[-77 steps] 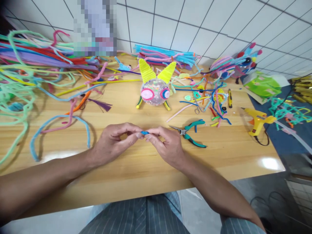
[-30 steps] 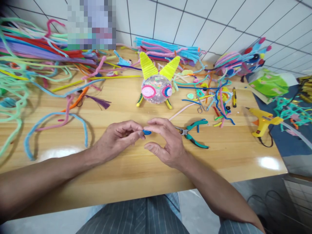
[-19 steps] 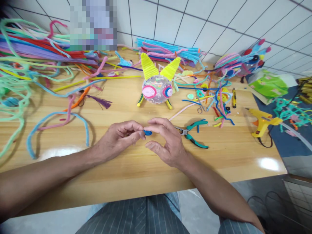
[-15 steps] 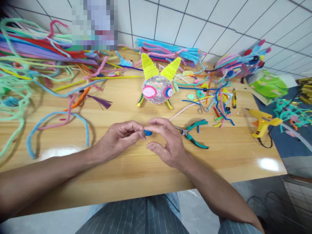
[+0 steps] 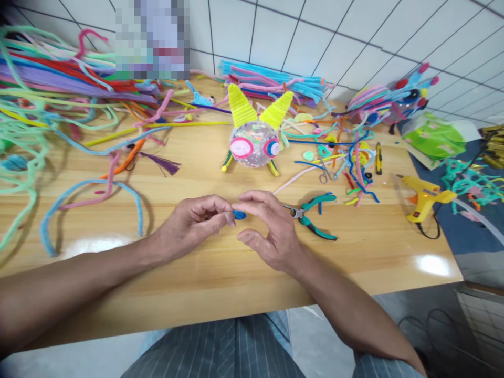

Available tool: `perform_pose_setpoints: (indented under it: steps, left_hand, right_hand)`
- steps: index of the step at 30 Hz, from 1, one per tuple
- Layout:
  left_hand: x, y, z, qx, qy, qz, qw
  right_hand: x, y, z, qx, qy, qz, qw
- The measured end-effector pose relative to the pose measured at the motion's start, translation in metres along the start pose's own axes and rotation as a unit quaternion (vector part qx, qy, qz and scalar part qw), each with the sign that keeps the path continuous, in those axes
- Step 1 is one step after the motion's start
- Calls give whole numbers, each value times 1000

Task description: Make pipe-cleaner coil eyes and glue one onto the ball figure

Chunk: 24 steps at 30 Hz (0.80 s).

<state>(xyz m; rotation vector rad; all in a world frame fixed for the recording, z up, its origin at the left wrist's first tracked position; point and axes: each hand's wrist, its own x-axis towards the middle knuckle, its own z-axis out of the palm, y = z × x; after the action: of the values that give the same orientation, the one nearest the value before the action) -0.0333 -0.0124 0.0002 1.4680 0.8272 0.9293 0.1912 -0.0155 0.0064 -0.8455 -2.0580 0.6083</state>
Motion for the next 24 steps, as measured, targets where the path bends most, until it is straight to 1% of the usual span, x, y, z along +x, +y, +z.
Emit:
perform_pose_setpoints:
  steps: [12,20,24]
  left_hand:
    - [-1,-1,-1,12,-13,-12,1000]
    - [0,0,0,22,-39,-12,999]
    - [0,0,1,21,-39,-11,999]
  right_hand:
    - [1,-1,-1,0,-13,-1,1000]
    - [1,-2,-1,24,-21,12,999]
    - [1,-3,-1,25,-28,23,999]
